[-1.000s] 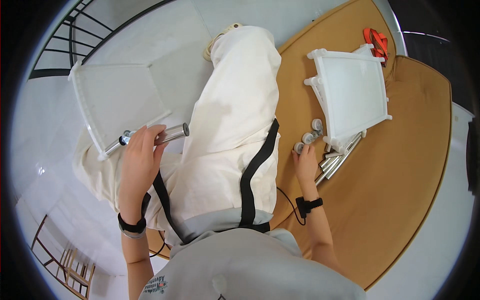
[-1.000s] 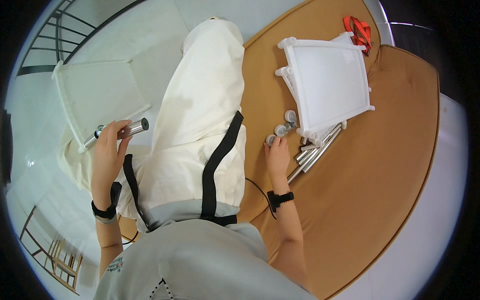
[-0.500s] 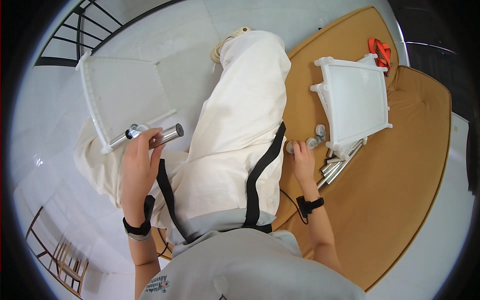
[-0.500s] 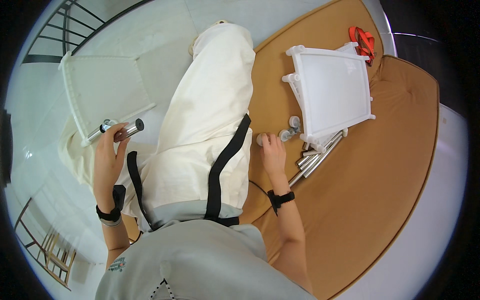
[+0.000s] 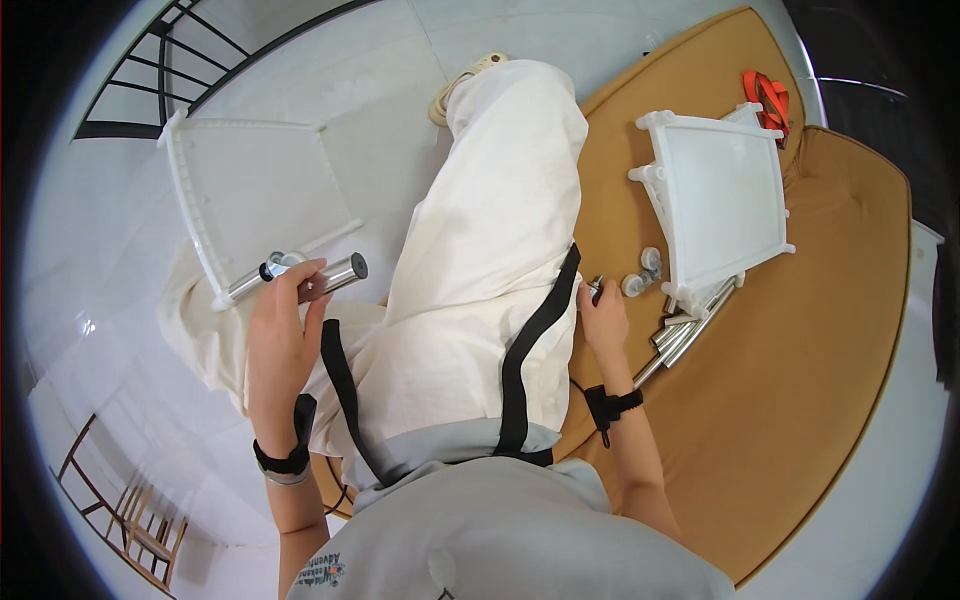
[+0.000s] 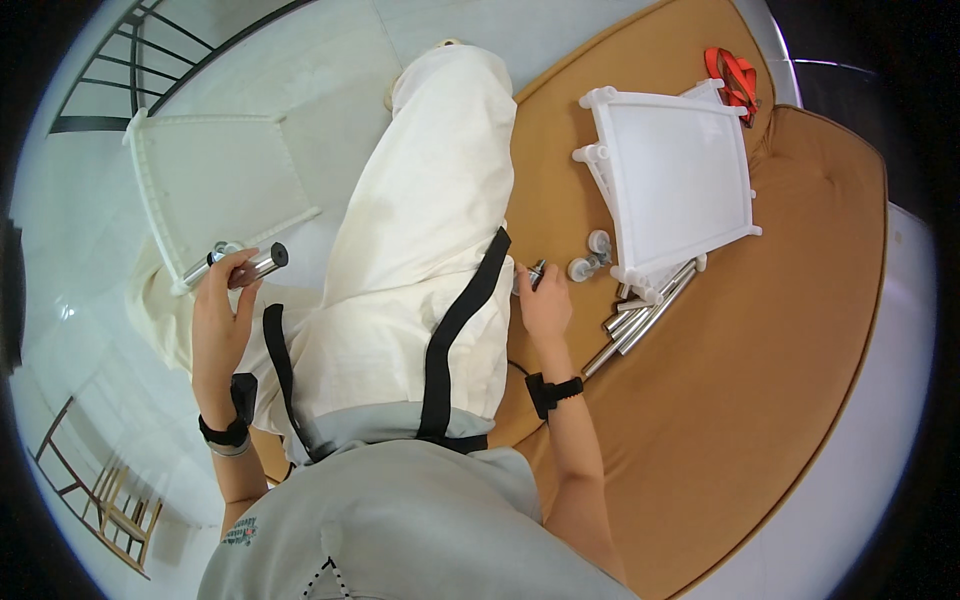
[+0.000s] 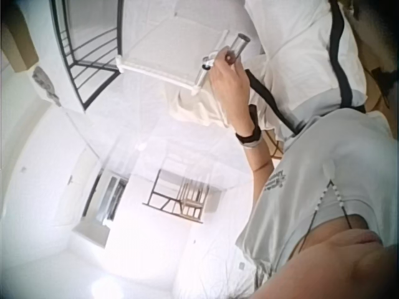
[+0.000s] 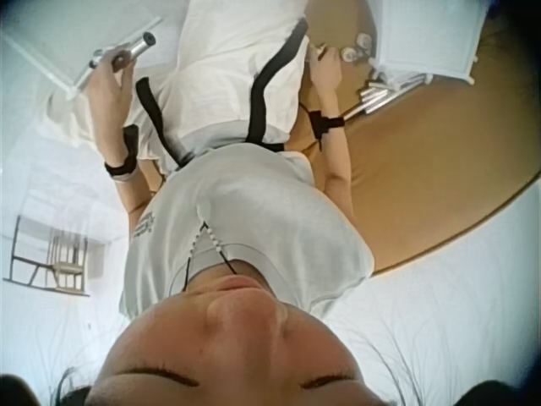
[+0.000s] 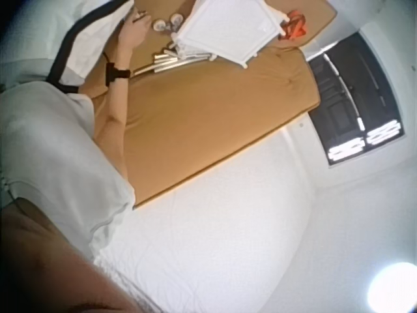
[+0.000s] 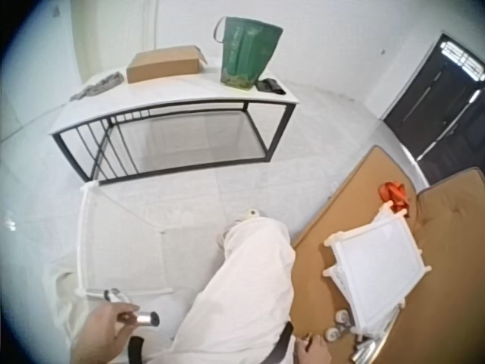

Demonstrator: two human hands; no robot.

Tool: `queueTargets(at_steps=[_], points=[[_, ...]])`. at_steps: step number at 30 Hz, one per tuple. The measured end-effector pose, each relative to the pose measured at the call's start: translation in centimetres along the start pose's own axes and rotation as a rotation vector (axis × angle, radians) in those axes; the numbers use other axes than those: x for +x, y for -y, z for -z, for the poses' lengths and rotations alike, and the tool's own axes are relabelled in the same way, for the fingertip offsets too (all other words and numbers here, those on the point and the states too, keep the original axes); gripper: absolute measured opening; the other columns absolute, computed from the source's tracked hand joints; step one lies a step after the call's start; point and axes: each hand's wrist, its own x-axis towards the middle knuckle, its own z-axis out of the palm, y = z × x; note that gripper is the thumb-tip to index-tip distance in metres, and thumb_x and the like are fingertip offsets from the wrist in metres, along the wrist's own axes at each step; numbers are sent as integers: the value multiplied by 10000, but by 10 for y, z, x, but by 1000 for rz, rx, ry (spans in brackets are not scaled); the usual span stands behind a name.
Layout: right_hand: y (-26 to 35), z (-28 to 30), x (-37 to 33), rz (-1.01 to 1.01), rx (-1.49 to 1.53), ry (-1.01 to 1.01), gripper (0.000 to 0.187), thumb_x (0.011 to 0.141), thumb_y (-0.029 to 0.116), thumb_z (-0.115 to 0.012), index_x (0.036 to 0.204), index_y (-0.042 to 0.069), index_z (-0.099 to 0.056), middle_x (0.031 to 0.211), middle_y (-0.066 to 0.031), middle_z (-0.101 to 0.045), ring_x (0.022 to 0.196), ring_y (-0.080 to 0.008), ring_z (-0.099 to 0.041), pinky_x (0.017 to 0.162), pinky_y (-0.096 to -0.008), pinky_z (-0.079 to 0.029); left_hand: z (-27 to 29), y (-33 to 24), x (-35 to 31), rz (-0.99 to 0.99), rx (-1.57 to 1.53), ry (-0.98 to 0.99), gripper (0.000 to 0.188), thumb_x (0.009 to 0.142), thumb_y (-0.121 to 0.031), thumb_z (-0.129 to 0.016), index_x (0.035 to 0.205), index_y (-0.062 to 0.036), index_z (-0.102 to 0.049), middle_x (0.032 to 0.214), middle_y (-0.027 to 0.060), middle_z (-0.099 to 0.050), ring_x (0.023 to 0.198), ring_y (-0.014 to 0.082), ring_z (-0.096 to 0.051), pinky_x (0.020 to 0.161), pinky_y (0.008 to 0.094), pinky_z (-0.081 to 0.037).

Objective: Assemble a white plastic and metal shelving unit or trolley by connecting frame pieces and casters.

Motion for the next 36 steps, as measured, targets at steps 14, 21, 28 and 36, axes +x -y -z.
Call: queueTargets(at_steps=[14,21,28,36], points=[[-20,42,44,243,505,-10,334,849,143,-661,1105,-6,-506,914,-76,-582,762,-126,-546,677,-271,-452,2,-8,0,49,13,-57,297,853,-67,-618,1128,-25,-513,911,133,-577,830,283,-600,736,366,-470],[89,116,26,339,1003,318,345,856,86,-638,1174,38,-513,987,-46,-603,862,-83,-553,743,-241,-462,10,-11,6,-120,68,-43,310,778,-145,-689,1051,-66,-566,815,86,-542,745,289,-545,652,379,-436],[192,103,-20,777,872,641,403,792,22,-684,1173,26,-553,1074,-55,-593,943,-108,-548,834,-243,-443,-6,-12,14,-347,-83,-71,229,770,-127,-681,943,-45,-556,801,75,-566,766,270,-557,687,364,-447],[206,95,-38,907,853,673,423,761,2,-709,1160,25,-571,1042,-81,-615,940,-157,-580,833,-281,-472,-5,-19,7,-234,-146,-25,258,778,-114,-664,1000,-45,-552,808,78,-567,752,267,-565,669,364,-457]])
